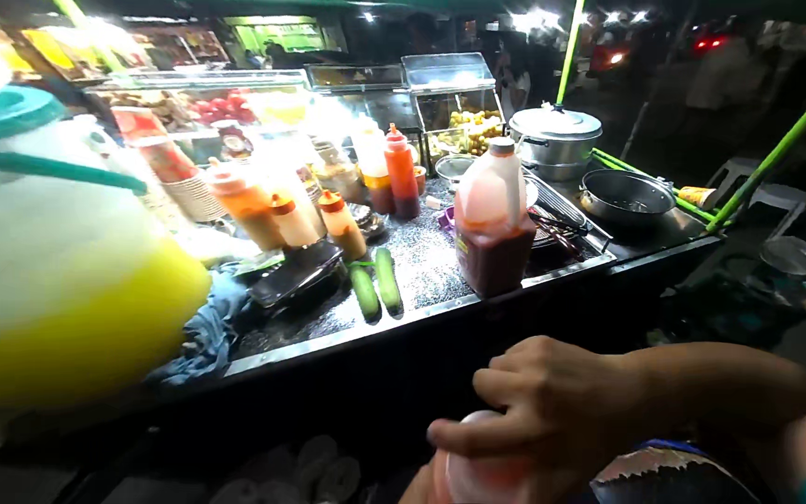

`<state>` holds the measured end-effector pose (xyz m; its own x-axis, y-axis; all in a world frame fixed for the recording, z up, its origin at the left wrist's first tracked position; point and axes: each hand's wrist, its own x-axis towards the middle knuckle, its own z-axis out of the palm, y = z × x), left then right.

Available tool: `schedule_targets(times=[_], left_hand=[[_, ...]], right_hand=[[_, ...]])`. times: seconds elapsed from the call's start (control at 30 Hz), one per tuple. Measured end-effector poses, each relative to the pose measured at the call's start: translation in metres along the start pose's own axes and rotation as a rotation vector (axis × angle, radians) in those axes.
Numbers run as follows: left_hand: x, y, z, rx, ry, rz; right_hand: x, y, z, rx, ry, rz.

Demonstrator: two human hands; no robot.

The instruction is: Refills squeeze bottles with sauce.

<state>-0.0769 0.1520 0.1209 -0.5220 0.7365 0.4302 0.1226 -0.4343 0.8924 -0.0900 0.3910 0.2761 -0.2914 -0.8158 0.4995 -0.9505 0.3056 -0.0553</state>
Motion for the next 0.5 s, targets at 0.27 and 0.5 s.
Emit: schedule_targets(times=[0.27, 0.5], left_hand=[[-0.021, -0.014, -0.009, -0.036, -0.105, -0.064], [-0.027, -0.002, -0.015, 0.139, -0.001, -0.095]], right_hand=[[0.01, -0.009, -0.007, 0.507, -0.389, -0.013], [0.026, 0.002, -0.01, 0.197, -0.53, 0.13]])
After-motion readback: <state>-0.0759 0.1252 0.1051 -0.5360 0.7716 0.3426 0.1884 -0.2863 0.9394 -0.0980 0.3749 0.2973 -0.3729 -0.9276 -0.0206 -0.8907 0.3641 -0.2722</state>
